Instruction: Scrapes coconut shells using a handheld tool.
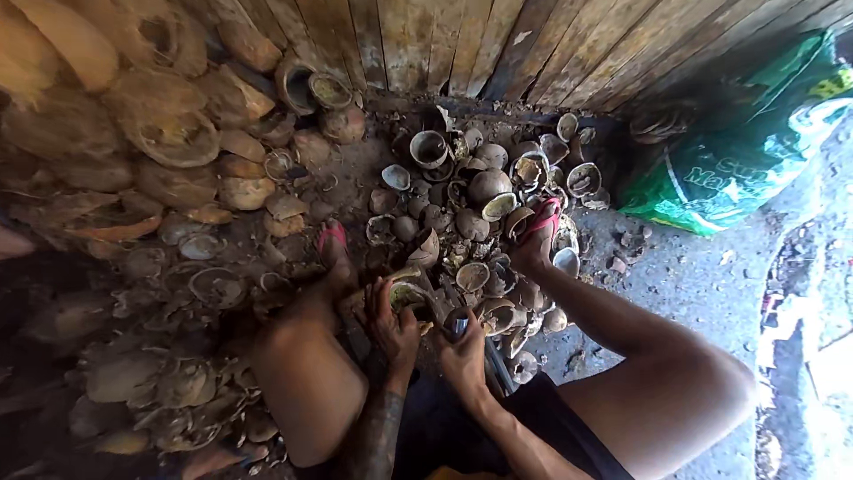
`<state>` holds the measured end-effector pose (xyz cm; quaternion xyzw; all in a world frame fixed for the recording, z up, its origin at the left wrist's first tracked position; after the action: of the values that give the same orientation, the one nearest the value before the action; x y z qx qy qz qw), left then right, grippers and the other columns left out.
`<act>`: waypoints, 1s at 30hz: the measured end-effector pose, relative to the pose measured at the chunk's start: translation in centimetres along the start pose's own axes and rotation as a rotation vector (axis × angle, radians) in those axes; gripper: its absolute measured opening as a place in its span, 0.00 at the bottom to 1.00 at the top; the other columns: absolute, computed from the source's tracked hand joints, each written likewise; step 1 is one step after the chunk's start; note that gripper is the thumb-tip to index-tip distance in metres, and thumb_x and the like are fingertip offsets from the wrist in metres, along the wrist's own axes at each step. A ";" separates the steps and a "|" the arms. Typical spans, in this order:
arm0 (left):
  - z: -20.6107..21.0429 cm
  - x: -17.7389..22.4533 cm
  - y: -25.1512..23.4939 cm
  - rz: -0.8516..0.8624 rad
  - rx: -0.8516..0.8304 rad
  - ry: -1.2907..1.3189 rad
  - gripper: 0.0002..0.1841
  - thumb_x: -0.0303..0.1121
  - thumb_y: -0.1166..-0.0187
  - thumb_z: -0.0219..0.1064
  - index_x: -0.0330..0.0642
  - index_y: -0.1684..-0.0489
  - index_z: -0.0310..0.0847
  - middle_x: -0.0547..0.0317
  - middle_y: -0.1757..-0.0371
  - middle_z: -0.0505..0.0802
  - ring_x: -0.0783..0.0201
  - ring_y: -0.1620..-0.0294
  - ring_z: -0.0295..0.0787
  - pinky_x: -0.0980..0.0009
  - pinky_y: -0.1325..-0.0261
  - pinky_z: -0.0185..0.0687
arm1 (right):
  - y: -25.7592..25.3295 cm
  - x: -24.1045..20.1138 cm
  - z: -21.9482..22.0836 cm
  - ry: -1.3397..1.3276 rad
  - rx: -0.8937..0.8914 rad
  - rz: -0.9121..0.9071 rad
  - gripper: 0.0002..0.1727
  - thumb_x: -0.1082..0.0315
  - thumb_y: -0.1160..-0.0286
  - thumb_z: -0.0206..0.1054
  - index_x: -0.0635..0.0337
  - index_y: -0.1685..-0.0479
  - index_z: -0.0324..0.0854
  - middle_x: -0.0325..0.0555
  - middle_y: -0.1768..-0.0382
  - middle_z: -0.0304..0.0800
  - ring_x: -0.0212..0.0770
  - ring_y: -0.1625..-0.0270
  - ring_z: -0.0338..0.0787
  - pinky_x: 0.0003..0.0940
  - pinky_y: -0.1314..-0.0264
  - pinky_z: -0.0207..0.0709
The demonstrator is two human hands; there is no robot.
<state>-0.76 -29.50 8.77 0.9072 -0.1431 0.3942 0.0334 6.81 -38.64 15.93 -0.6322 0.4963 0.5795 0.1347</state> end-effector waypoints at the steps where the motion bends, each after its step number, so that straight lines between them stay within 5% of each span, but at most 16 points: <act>1: 0.0 -0.1 -0.2 -0.008 -0.010 0.005 0.28 0.33 0.33 0.55 0.37 0.32 0.84 0.41 0.24 0.85 0.42 0.16 0.72 0.33 0.13 0.48 | -0.3 0.1 0.3 -0.004 0.016 -0.009 0.15 0.73 0.45 0.75 0.60 0.58 0.79 0.35 0.76 0.80 0.28 0.76 0.80 0.26 0.72 0.77; 7: 0.1 -1.6 -1.4 0.036 -0.098 0.023 0.29 0.40 0.33 0.54 0.42 0.31 0.85 0.47 0.25 0.86 0.43 0.15 0.72 0.29 0.12 0.43 | -2.9 3.4 -0.3 -0.118 0.094 -0.084 0.16 0.74 0.52 0.82 0.60 0.67 0.80 0.34 0.79 0.82 0.24 0.79 0.80 0.20 0.75 0.78; 13: -0.2 -1.4 -2.0 0.009 -0.131 0.112 0.26 0.30 0.35 0.56 0.38 0.36 0.87 0.44 0.26 0.86 0.47 0.16 0.74 0.45 0.09 0.53 | -12.0 7.7 -1.7 -0.046 -0.150 -0.398 0.22 0.62 0.54 0.88 0.63 0.65 0.82 0.37 0.71 0.86 0.24 0.69 0.83 0.23 0.60 0.82; 18: -1.9 -2.1 -2.3 -0.003 -0.238 0.119 0.28 0.33 0.29 0.62 0.40 0.24 0.80 0.47 0.23 0.84 0.53 0.19 0.77 0.51 0.17 0.69 | -3.6 5.4 -1.4 -0.149 -0.009 -0.175 0.19 0.70 0.50 0.85 0.66 0.62 0.82 0.37 0.75 0.82 0.26 0.74 0.80 0.23 0.67 0.79; 20: -1.7 -1.8 -1.4 0.082 -0.200 0.065 0.33 0.41 0.32 0.65 0.37 0.23 0.77 0.45 0.24 0.85 0.51 0.19 0.77 0.48 0.15 0.67 | -1.2 4.6 -0.6 -0.218 0.088 -0.119 0.15 0.75 0.50 0.84 0.63 0.67 0.81 0.35 0.78 0.80 0.24 0.77 0.78 0.20 0.71 0.77; 24: 0.1 -2.6 -1.5 0.202 -0.035 0.057 0.35 0.43 0.41 0.63 0.31 0.31 0.81 0.40 0.31 0.89 0.47 0.26 0.83 0.48 0.19 0.70 | -3.9 6.3 -0.3 -0.187 0.144 -0.176 0.18 0.70 0.54 0.85 0.59 0.70 0.79 0.32 0.80 0.79 0.23 0.79 0.77 0.21 0.72 0.77; 30: -0.4 -2.4 -2.1 0.097 -0.108 0.049 0.31 0.35 0.40 0.66 0.38 0.31 0.83 0.45 0.31 0.89 0.49 0.27 0.84 0.46 0.23 0.72 | -8.9 8.4 -1.5 -0.145 -0.052 -0.324 0.20 0.63 0.54 0.87 0.57 0.73 0.79 0.31 0.79 0.80 0.23 0.77 0.78 0.21 0.68 0.78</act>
<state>-1.97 -26.84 7.43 0.8861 -0.2072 0.4091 0.0666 13.29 -39.54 5.47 -0.6638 0.3620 0.6068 0.2452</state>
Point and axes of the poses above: each hand's wrist, its own y-axis away from the middle knuckle, its own z-axis out of the palm, x = y × z, the point moved 1 cm from there along -y, towards the middle knuckle
